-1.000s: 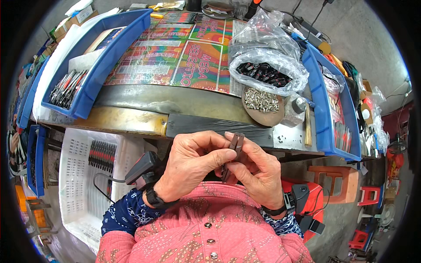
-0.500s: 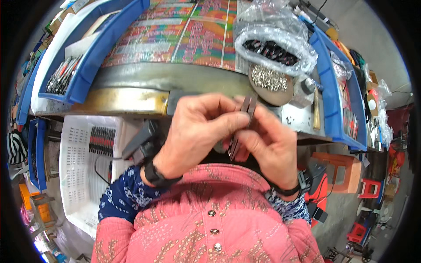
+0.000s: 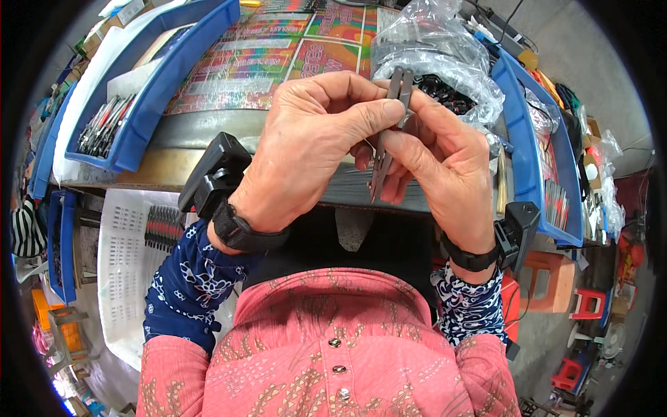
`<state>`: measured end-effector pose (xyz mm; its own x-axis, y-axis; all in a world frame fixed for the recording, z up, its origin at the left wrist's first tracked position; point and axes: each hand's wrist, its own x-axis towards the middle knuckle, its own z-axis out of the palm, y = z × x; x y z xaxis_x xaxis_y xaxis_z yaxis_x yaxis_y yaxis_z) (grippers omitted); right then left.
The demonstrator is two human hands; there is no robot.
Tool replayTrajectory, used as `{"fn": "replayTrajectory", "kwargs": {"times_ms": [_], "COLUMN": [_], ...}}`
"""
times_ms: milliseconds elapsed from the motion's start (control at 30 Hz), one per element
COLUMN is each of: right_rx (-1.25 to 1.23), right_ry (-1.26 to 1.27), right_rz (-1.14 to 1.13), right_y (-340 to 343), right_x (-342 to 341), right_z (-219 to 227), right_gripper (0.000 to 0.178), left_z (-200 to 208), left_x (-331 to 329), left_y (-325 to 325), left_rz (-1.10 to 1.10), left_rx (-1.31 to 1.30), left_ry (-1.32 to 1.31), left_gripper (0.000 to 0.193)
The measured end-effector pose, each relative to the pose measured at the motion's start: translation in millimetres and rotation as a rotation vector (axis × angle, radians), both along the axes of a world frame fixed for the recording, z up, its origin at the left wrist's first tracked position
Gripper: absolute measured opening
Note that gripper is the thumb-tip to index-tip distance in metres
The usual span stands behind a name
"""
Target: The person repeatedly picks small black cylindrical components and metal pins from a workbench, inserts the pins into the components, and places the assembled units into a blue tray. The person uses a hammer to tap the pins into place and handles the components one at a time.
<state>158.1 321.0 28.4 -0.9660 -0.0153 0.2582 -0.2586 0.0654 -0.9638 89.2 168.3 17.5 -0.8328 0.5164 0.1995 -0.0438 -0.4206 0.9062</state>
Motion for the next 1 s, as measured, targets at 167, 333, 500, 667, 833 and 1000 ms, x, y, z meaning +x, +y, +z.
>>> {"fn": "replayTrajectory", "kwargs": {"times_ms": [167,333,500,667,833,1000], "right_rx": [0.007,0.023,0.023,-0.025,-0.045,-0.109], "right_ry": [0.029,0.006,0.015,0.032,0.034,-0.031], "right_rz": [-0.006,-0.013,-0.012,-0.040,-0.044,-0.004], "right_y": [3.0,5.6,7.9,7.0,8.2,12.2], "right_x": [-13.5,-20.2,-22.8,-21.6,-20.6,-22.2], "right_z": [6.5,9.1,4.7,-7.7,-15.3,-17.4], "right_gripper": [0.034,0.034,0.033,0.034,0.032,0.024], "left_z": [9.7,12.3,8.5,0.4,-4.6,-6.2], "left_x": [-12.2,-18.2,-21.0,-21.0,-21.8,-22.8], "left_y": [1.8,2.3,4.7,7.2,9.2,10.5], "left_rz": [0.014,-0.006,-0.009,-0.021,-0.032,-0.050], "left_rx": [-0.011,-0.040,-0.040,-0.039,-0.043,-0.075], "left_ry": [0.041,0.071,0.094,0.108,0.116,0.043], "left_gripper": [0.016,0.012,0.012,0.013,0.012,0.012]}}
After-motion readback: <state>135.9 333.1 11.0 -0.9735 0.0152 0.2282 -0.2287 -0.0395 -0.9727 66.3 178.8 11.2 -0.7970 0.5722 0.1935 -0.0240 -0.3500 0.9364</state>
